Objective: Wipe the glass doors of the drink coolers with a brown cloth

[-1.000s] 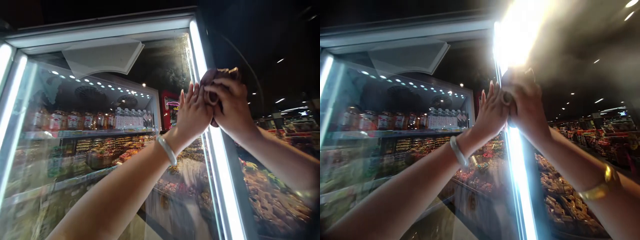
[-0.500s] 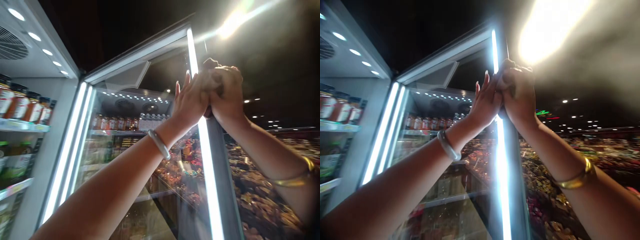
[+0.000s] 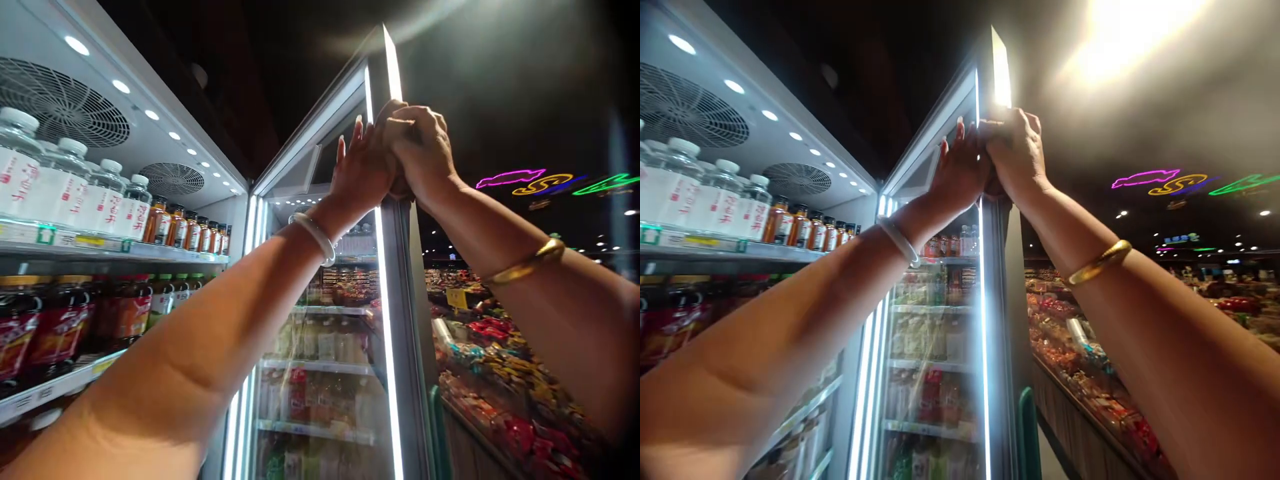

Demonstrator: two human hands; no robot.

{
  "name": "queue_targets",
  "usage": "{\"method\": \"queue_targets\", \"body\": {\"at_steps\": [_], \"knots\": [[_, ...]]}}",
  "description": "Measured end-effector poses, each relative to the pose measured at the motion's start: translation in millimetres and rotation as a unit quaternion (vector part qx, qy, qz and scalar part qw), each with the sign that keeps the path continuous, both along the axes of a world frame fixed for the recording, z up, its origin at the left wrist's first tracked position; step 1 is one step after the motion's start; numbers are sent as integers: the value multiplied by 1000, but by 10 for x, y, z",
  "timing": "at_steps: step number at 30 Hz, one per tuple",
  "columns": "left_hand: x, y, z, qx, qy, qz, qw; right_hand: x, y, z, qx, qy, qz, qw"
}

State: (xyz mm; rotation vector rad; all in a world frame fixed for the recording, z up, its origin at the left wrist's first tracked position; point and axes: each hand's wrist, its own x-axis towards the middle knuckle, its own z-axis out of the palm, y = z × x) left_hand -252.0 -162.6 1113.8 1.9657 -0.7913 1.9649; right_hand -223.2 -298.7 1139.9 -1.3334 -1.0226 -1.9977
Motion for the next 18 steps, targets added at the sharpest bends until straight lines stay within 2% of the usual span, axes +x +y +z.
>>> {"method": "queue_targets", "body": {"at_steps": [2,4,8,13,15,18], "knots": [[-47,32,-132,23,-7,20,1000,9,23,-194,33,19,31,999],[-118,74,-396,52,-10,32,998,3,48,-527,48,10,45,998],[-247,134,-957,77,12,33,996,-77,91,-1195,39,-23,24,999],[-292,173,-1546,85,10,-3,996,-321,145,-1870,54,49,-20,997],[-298,201,-1844,105,7,-2,994,-402,157,-2184,51,54,-17,997],[-330,254,-2397,124,8,15,992,-486,145,-2743,40,64,-26,997]]}}
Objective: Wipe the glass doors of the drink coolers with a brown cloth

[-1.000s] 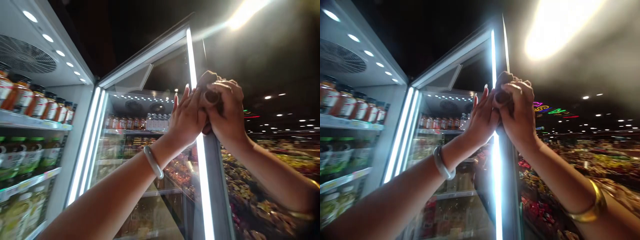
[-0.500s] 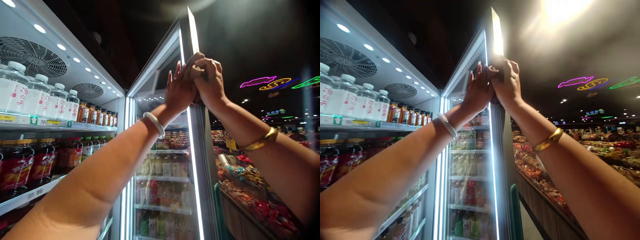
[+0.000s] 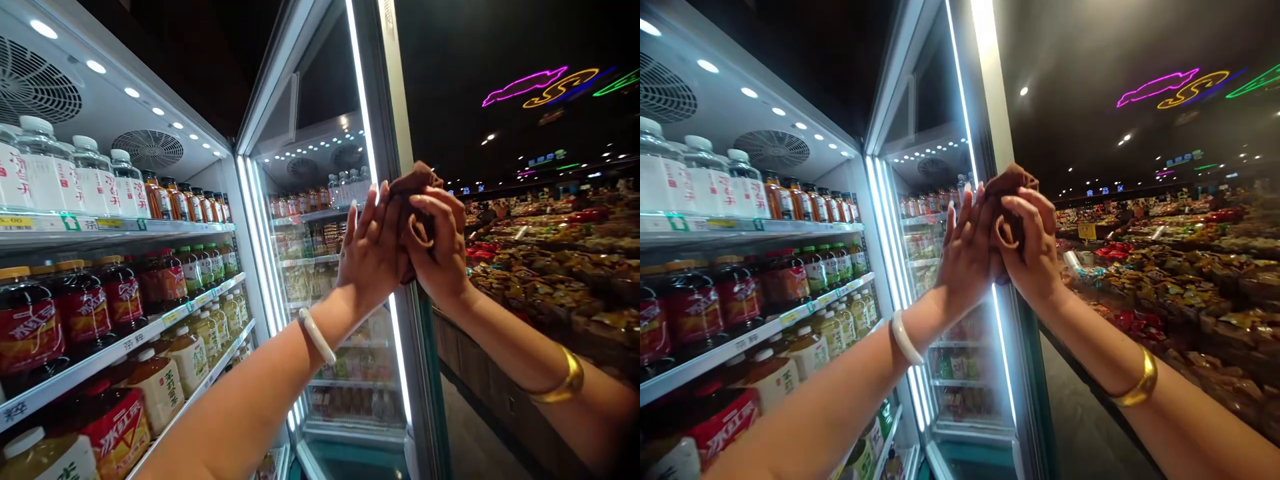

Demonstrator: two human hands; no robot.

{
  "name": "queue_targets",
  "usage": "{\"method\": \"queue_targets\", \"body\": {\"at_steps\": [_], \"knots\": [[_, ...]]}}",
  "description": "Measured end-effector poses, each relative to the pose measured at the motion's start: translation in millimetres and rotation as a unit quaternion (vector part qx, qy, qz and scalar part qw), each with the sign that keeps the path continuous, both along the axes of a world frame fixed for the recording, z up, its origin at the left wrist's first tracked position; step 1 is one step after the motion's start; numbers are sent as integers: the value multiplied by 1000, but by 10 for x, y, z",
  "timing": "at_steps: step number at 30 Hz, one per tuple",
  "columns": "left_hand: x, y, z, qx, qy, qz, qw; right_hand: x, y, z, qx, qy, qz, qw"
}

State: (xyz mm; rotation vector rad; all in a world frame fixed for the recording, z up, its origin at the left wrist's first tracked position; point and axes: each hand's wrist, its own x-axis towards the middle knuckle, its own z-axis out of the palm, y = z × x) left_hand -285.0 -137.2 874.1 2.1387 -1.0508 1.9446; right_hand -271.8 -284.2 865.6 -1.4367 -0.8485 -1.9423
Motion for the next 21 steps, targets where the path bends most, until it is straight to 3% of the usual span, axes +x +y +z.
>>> {"method": "queue_targets", "body": {"at_steps": [3,6,9,15,18,21], "knots": [[-72,45,-570,0,12,21,1000,-73,-19,-562,-15,35,-11,999],[-174,61,-983,-13,28,42,999,-144,-4,-965,-20,54,-2,998],[-287,53,-1177,-37,50,61,996,-220,57,-1145,-15,53,14,998],[-547,63,-1443,-97,89,93,987,-442,198,-1301,-24,78,47,996],[-701,104,-1753,-115,106,116,981,-537,231,-1542,-52,77,64,994],[-875,171,-2202,-115,115,160,974,-586,270,-1959,-70,68,83,992]]}}
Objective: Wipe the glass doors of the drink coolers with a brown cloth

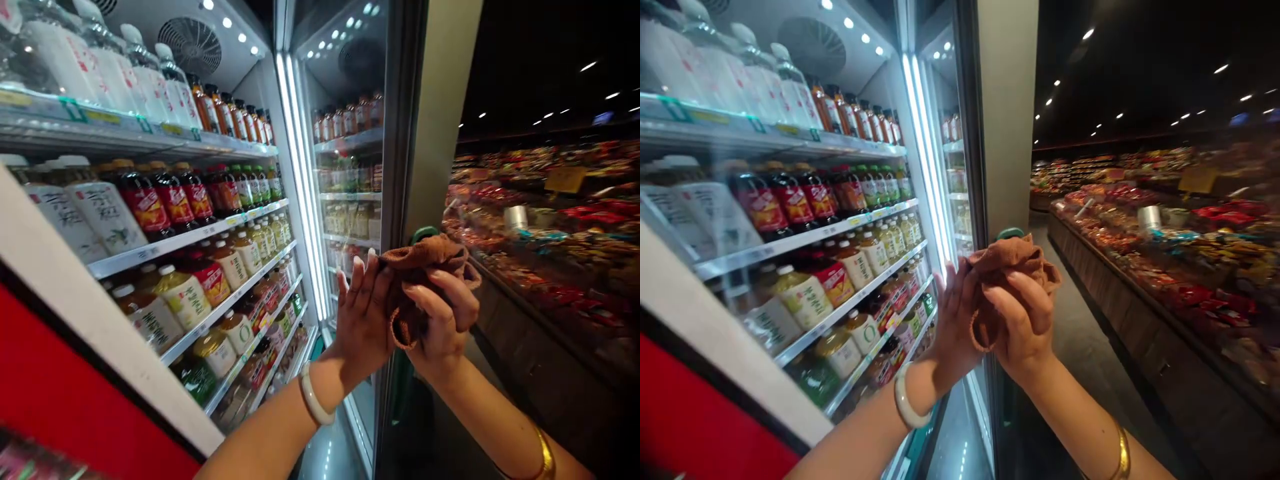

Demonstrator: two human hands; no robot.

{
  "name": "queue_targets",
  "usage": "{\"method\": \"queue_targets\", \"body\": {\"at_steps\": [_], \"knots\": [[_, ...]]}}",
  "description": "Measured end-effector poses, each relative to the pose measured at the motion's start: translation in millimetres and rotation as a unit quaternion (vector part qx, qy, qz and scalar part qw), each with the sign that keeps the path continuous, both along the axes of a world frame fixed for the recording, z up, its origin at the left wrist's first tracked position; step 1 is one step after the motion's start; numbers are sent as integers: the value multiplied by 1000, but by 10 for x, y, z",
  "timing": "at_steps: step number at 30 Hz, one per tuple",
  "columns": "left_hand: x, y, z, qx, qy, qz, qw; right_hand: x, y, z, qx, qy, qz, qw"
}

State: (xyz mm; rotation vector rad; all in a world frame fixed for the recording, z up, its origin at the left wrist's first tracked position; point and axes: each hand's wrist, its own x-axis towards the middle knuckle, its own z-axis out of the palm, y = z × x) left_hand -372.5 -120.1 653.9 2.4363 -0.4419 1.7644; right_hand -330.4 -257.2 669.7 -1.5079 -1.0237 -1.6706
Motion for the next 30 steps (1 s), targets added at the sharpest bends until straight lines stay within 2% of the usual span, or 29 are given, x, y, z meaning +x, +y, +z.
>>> {"method": "queue_targets", "body": {"at_steps": [4,6,8,13,15,17,20,24,27,30], "knots": [[-284,85,-609,8,31,89,996,-55,68,-633,-38,-8,52,998],[-424,120,-767,3,49,124,991,-86,107,-798,-47,-11,81,996],[-547,158,-763,-5,61,152,986,-118,160,-781,-56,-6,114,992],[-839,295,-359,-14,102,215,971,-206,420,-375,-36,10,176,984],[-970,348,-293,-23,110,235,965,-250,553,-347,-33,1,200,979],[-1109,381,-359,-27,111,260,959,-306,670,-448,-59,-12,238,969],[-1308,391,-609,-24,101,304,947,-402,822,-703,-100,-6,305,947],[-1491,425,-894,-51,96,384,917,-519,1067,-947,-85,10,369,925],[-1573,544,-985,-54,92,433,895,-593,1306,-1031,-77,32,420,904],[-1655,748,-1003,-43,77,486,869,-662,1588,-1079,-86,68,466,878]]}}
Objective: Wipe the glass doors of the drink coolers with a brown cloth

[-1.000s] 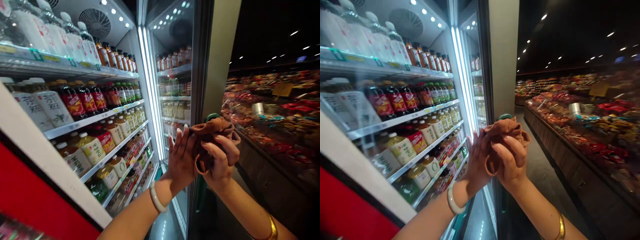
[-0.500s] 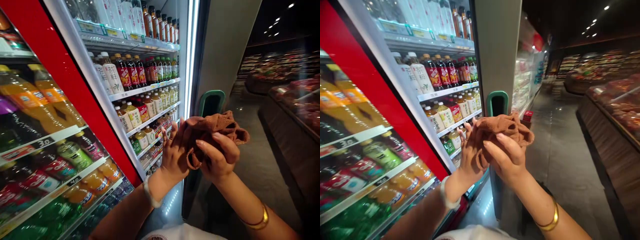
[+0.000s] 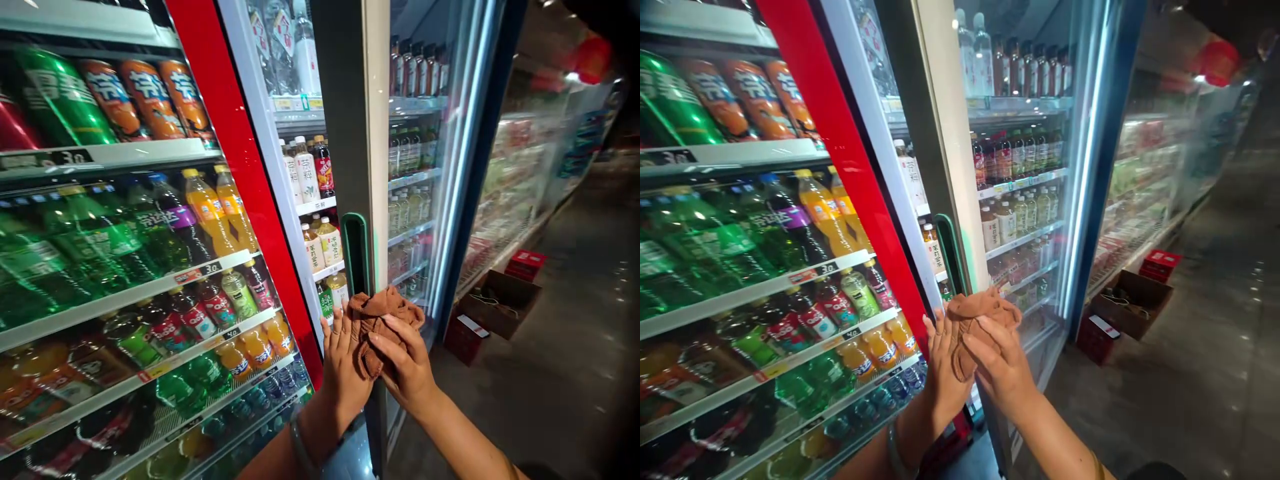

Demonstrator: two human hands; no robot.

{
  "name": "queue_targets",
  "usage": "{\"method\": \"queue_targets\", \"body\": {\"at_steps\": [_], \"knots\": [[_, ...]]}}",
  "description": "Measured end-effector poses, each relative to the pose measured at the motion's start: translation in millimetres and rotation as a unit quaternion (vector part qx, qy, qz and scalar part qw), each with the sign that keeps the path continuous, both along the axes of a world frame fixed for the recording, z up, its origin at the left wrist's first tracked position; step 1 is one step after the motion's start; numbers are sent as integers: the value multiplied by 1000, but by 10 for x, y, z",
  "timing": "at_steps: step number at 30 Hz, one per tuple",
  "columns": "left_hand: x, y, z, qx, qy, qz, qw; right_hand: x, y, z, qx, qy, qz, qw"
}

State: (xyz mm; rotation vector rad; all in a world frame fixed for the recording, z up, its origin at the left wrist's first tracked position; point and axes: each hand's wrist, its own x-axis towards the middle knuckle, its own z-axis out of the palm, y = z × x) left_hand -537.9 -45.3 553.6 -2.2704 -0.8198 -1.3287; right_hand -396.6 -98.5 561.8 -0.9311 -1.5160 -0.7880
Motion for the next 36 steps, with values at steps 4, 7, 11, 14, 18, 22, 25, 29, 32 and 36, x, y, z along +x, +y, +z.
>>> {"method": "queue_targets", "body": {"at_steps": [4,7,11,14,18,22,25,29,32,36], "knots": [[-134,307,95,43,10,75,996,-80,453,-1,-20,36,50,998],[-224,527,215,55,26,119,991,-130,848,50,-30,37,71,996],[-308,876,330,58,55,178,981,-199,1405,125,-42,13,75,996],[-369,1190,367,68,98,205,971,-267,1803,144,-56,1,41,998],[-453,1541,368,68,157,230,958,-373,2222,68,-52,-8,15,999],[-506,1690,339,74,173,225,956,-459,2461,-112,-19,-1,-21,1000],[-519,1732,365,79,161,210,961,-495,2556,-163,17,-9,-55,998],[-448,1819,608,94,117,191,970,-471,2670,175,53,-22,-45,997],[-322,1910,916,97,73,203,972,-399,2775,665,85,-32,-3,996],[-140,2025,1076,117,14,224,967,-283,2865,973,106,-39,54,992]]}}
